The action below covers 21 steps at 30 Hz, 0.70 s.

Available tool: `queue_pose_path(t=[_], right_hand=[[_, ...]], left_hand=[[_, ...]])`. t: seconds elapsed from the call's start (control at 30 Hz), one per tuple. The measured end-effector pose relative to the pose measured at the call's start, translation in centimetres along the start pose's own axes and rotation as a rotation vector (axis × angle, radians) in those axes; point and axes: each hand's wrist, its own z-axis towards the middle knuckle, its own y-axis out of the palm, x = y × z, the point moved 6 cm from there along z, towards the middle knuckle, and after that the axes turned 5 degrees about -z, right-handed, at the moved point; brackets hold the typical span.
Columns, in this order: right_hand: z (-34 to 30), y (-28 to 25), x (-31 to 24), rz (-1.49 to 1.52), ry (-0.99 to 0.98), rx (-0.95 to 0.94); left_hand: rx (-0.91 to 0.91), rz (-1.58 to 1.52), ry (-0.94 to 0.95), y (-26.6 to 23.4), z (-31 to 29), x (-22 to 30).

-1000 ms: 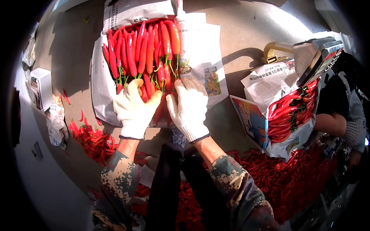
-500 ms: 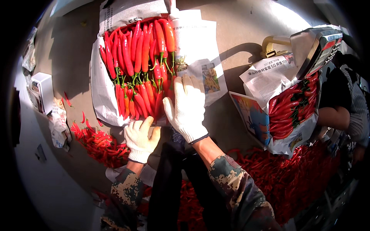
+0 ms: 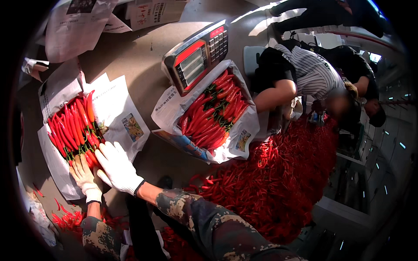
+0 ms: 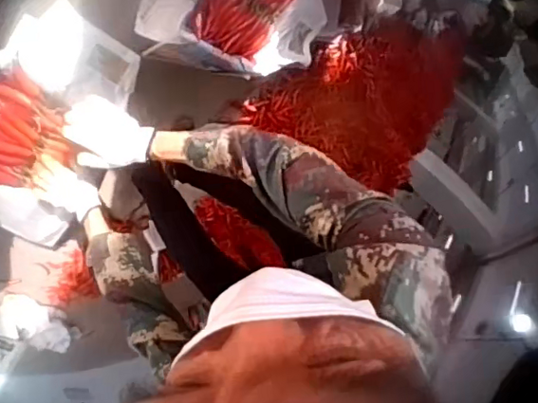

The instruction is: The person organizes rows of red peppers in boxes, places newspaper over the peppers, and prepares the boxes for transport.

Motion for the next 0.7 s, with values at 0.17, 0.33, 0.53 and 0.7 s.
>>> queue_pose_path(t=[0.17,0.33,0.53,0.7], right_hand=[[-12.9,-17.5,9.5,-0.113,0.349,0.252],[-15.8,-31.4,26.9,-0.271,0.739,0.413],[-13.3,-41.7,43.4,-0.678,0.795,0.320],[-7.6,-39.2,49.6,-0.574,0.822,-0.126]], left_hand=[[-0.211,-0.435,-0.183,-8.2,-0.9,11.9],[-0.805,-0.993,-0.442,-5.4,-4.6,30.8],[-0.827,-1.292,-0.655,-5.0,0.2,47.1],[-0.639,-1.253,-0.953,-0.5,-0.6,46.8]])
